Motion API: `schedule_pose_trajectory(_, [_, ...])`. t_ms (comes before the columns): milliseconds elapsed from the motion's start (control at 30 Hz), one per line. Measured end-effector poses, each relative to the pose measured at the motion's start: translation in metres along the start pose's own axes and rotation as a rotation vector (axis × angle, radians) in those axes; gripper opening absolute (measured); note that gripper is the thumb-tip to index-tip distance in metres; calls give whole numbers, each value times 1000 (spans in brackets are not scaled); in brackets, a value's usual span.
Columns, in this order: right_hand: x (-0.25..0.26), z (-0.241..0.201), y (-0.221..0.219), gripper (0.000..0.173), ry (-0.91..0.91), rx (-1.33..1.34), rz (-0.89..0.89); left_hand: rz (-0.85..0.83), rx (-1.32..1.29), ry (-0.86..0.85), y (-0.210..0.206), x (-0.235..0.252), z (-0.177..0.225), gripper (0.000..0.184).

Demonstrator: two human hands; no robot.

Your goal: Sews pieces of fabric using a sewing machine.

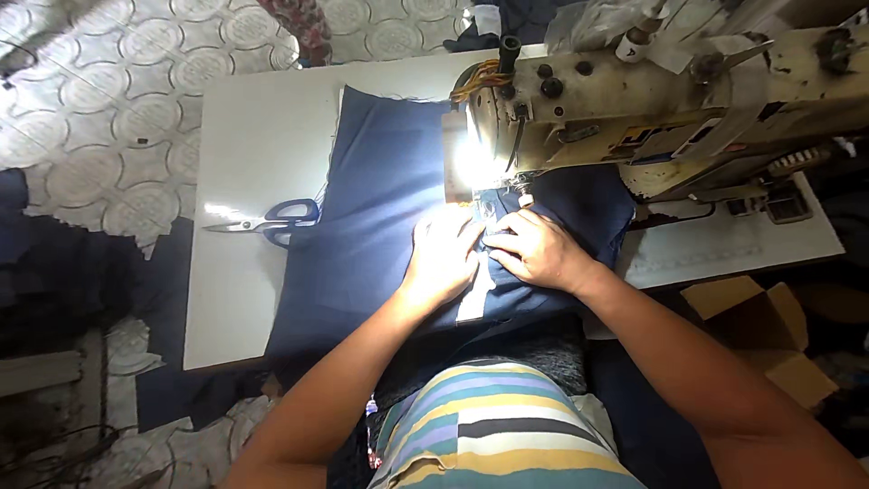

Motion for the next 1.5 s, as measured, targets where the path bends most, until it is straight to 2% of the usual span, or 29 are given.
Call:
schedule_pose_trajectory(633, [4, 8, -8, 29, -61, 23, 45, -26, -7, -219, 6, 14, -32, 49])
schedule_pose_trajectory(967, [21, 32, -18, 33, -59, 7, 65, 22, -18, -261, 4, 44, -66, 39])
schedule_pose_trajectory(1167, [27, 36, -16, 33, -49, -43, 86, 82, -87, -174, 19, 56, -66, 31])
schedule_pose_trajectory(1233, [24, 22, -11, 34, -143, -53, 52, 112, -91, -165, 21, 56, -66, 32])
schedule_pose_trajectory(1300, [15, 1, -8, 41, -339, -68, -16, 138, -90, -184, 16, 57, -70, 33])
schedule_pose_trajectory(1400, [-10, -27, -13, 53, -644, -55, 30, 145, -48, -173, 18, 56, -70, 34])
schedule_pose_trajectory(1500, [-27, -29, -18, 56, -734, -65, 62, 157, -53, -94, 24, 51, -62, 36])
Point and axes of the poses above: each hand's wrist, its own x-axis towards the middle knuckle, its own y-axis out of the back of the hand, z = x × y, the point moved 3 cm from there along x, towards the middle knuckle
